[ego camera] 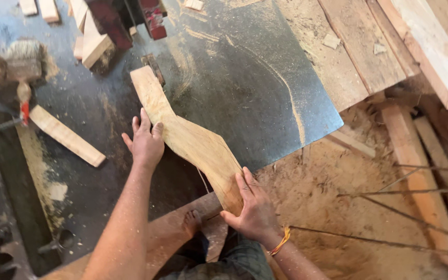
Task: The person uses a bandsaw to cut a piece of wood along a marked line. They guide the wood with both hands, reposition it for multiple cuts, and remove offcuts. The person also uses a brush to clear sawdust from the table and the wood.
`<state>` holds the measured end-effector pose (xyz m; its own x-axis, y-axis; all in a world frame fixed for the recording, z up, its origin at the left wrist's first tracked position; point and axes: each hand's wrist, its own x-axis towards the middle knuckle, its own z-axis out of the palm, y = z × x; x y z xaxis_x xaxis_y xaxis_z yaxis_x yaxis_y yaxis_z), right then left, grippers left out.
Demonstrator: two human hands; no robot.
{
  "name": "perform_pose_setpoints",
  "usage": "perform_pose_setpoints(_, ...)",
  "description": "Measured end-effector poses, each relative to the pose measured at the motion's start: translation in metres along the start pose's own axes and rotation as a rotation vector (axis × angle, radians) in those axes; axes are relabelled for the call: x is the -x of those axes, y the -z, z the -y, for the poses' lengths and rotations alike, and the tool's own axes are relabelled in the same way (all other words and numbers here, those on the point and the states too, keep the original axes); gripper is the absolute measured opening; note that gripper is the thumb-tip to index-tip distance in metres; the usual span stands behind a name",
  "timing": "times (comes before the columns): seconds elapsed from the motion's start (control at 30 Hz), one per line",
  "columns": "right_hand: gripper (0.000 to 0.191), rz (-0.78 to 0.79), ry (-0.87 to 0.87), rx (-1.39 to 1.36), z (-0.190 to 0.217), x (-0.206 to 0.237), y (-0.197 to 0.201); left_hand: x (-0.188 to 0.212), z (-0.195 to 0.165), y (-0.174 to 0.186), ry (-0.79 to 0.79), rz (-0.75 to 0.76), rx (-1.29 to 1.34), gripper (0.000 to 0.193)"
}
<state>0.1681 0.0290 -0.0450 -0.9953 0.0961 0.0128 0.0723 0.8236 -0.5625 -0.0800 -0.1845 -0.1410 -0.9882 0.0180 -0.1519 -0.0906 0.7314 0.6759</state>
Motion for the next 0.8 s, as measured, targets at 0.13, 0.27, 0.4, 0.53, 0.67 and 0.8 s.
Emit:
perform_pose_setpoints(0.13, 0.106, -0.002, -0.01, 0.024, 0.0, -0.001, 0.0, -0.001, 0.0, 0.002, 0.009, 0.014, 0.006, 0.07)
perform_pose_setpoints(0.27, 0.105, 0.011, -0.048, 0.037, 0.0, -0.002, -0.002, -0.004, -0.005, 0.005, 0.019, 0.033, 0.007, 0.07)
perform_pose_setpoints(0.4, 0.107, 0.038, -0.073, 0.045, 0.0, 0.0, -0.002, 0.005, -0.007, 0.006, 0.025, 0.045, -0.03, 0.075)
perform_pose_setpoints(0.53, 0.105, 0.009, -0.072, 0.031, -0.003, -0.001, -0.004, 0.022, -0.007, 0.001, -0.064, 0.054, -0.011, 0.082)
perform_pose_setpoints(0.67, 0.105, -0.002, -0.086, 0.026, -0.003, -0.003, -0.007, 0.025, -0.008, -0.001, -0.034, 0.061, 0.016, 0.079)
perform_pose_setpoints(0.8, 0.106, -0.006, -0.069, 0.039, -0.001, -0.006, -0.009, 0.021, -0.008, 0.001, -0.012, 0.058, 0.017, 0.08)
